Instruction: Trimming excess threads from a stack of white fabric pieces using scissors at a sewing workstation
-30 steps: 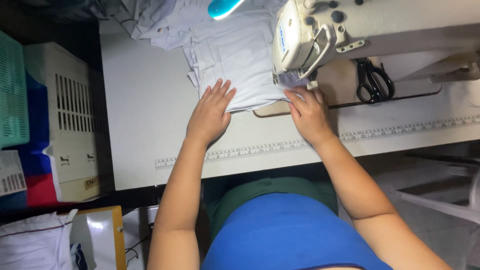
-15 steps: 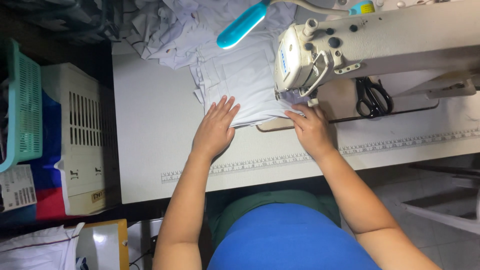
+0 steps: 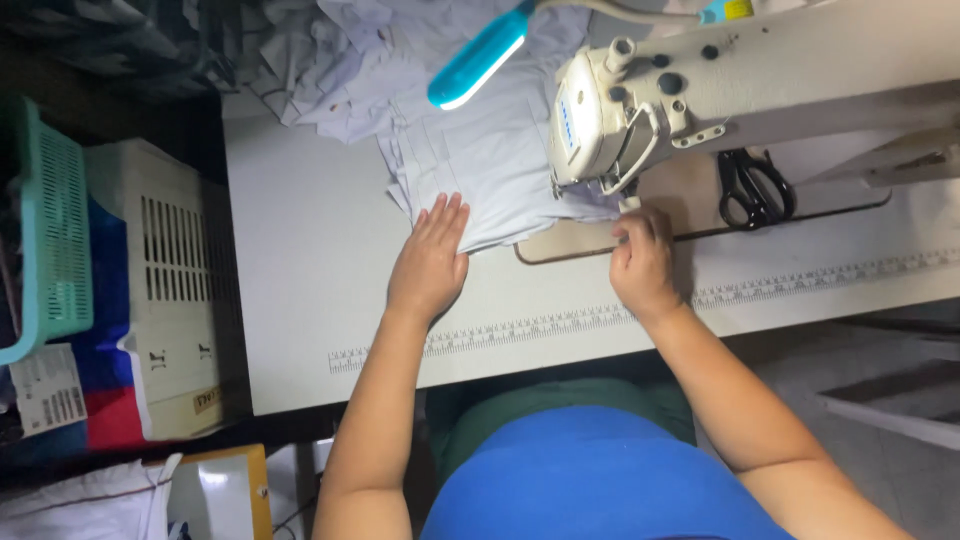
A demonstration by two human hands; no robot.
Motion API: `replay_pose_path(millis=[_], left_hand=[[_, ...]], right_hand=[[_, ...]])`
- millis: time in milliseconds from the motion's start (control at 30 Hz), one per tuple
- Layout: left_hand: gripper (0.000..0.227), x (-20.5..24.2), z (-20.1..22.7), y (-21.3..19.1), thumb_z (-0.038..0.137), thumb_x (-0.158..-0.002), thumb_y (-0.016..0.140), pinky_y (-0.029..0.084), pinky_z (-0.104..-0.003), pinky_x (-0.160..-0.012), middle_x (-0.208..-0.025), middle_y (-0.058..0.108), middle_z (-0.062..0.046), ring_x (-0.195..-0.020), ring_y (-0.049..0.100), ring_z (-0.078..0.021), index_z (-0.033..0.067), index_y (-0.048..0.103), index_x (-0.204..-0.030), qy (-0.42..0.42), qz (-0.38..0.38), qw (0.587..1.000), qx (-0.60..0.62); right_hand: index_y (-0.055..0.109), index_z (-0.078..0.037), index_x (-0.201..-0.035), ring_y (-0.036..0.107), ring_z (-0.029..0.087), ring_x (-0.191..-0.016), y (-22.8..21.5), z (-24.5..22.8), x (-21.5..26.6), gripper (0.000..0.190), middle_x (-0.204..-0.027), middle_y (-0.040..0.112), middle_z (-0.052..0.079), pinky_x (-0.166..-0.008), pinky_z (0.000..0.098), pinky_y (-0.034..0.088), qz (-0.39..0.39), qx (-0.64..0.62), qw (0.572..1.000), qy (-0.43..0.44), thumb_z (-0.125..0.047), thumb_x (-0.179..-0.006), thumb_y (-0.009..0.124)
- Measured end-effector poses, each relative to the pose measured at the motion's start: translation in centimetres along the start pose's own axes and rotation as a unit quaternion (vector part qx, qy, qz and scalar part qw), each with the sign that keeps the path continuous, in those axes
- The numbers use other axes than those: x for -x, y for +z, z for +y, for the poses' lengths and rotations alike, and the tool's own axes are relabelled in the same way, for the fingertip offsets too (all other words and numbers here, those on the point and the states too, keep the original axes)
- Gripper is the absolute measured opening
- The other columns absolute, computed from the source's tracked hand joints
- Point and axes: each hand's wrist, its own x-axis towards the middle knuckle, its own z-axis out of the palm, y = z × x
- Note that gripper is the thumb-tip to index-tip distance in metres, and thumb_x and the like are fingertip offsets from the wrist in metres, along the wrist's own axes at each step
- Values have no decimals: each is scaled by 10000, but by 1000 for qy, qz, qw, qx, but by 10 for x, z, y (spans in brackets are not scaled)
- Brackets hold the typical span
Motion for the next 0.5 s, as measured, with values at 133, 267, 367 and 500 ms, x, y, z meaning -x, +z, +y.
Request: replay_pose_path(millis=[133,267,367,500], left_hand=[[534,-4,-6,8,130,-852,482,259,-421,-1142,-1458,416,-129,-1376,339,-271,58,462,-1381,7,12,1000,-3],[538,-5,-6,4,131,-842,484,249,-422,-1148,-1452,422,-137,-1372,346,-279,52,466,-1374,2,5,1000,12],[546,-5,-4,-2,109,-816,516,267,-435,-1133,-1430,443,-163,-1352,368,-307,31,481,-1355,19,13,999,27],[615,-8,-5,1,25,-750,478,218,-466,-1151,-1457,389,-179,-1383,304,-349,-9,430,-1363,38,13,997,70]], right_hand=[[512,-97,-796,527,263,-798,-4,-6,-13,150,-815,482,46,-771,362,466,34,-1,999,-30,49,-786,482],[473,-94,-756,498,276,-803,-23,-6,-20,152,-843,489,64,-786,371,425,103,-52,993,-4,52,-796,462],[403,-78,-770,448,283,-801,-61,4,-33,125,-861,468,103,-793,381,365,212,-38,976,5,5,-853,445],[325,-28,-741,384,291,-766,-149,5,-98,127,-789,387,145,-746,407,332,420,32,907,-20,37,-835,379]])
